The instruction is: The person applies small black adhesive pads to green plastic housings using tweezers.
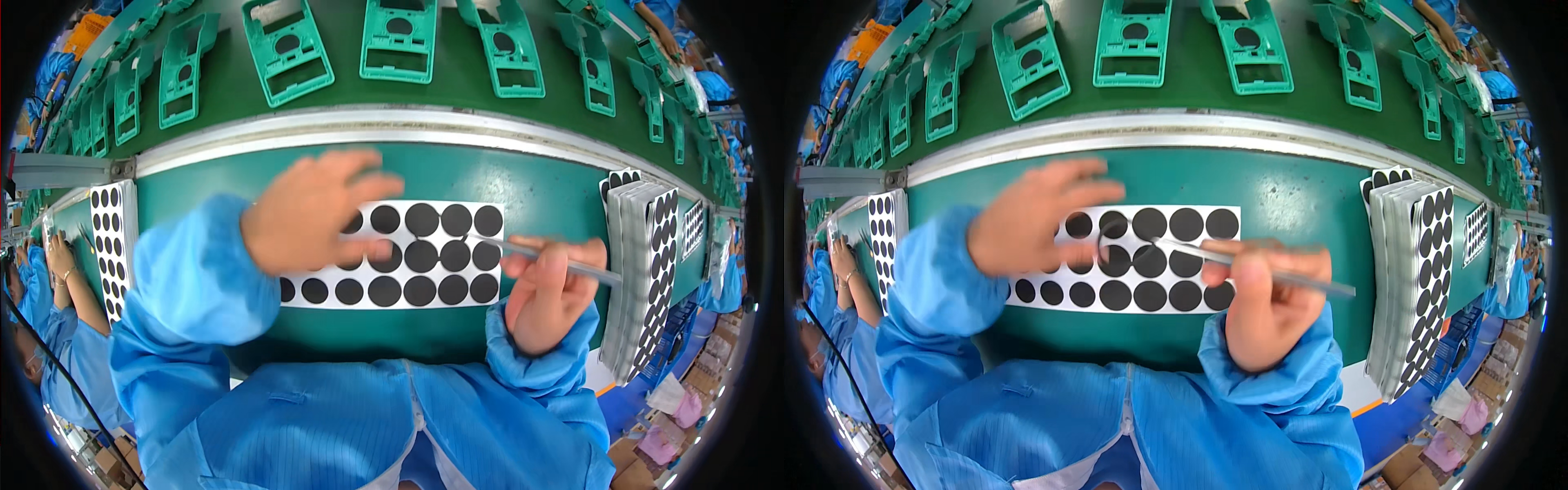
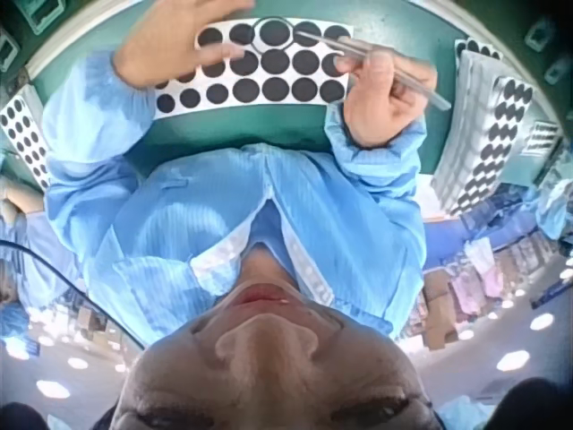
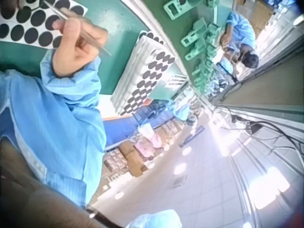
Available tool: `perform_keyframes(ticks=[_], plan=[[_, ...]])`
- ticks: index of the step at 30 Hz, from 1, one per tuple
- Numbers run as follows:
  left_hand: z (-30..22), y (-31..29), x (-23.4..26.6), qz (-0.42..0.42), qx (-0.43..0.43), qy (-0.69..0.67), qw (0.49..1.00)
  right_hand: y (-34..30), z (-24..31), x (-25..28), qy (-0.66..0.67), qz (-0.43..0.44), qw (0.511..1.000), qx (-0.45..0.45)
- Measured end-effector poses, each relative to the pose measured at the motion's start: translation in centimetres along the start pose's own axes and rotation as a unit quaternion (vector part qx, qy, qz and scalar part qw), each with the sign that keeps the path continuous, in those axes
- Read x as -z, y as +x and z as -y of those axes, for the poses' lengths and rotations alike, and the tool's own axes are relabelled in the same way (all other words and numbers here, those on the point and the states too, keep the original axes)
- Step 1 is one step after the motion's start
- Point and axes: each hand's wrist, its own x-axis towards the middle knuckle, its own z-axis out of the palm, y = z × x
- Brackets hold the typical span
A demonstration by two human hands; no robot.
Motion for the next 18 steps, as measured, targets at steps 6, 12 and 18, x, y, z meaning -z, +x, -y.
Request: perform_keyframes(ticks=[6, 12, 18], plan=[[9.6, 12.7, 4.5, -0.215, 0.115, 0.167, 0.955, 1.1, -0.4, 0.6, 0.057, -0.114, 0.986, -0.104], [10.1, 13.4, 5.9, -0.115, 0.174, -0.115, 0.971, 1.0, -0.5, 1.1, 0.072, -0.133, 0.985, -0.087], [0.3, 3.4, 3.6, -0.172, 0.133, -0.182, 0.959, 0.1, 0.4, 0.8, 0.126, -0.115, 0.981, -0.093]])
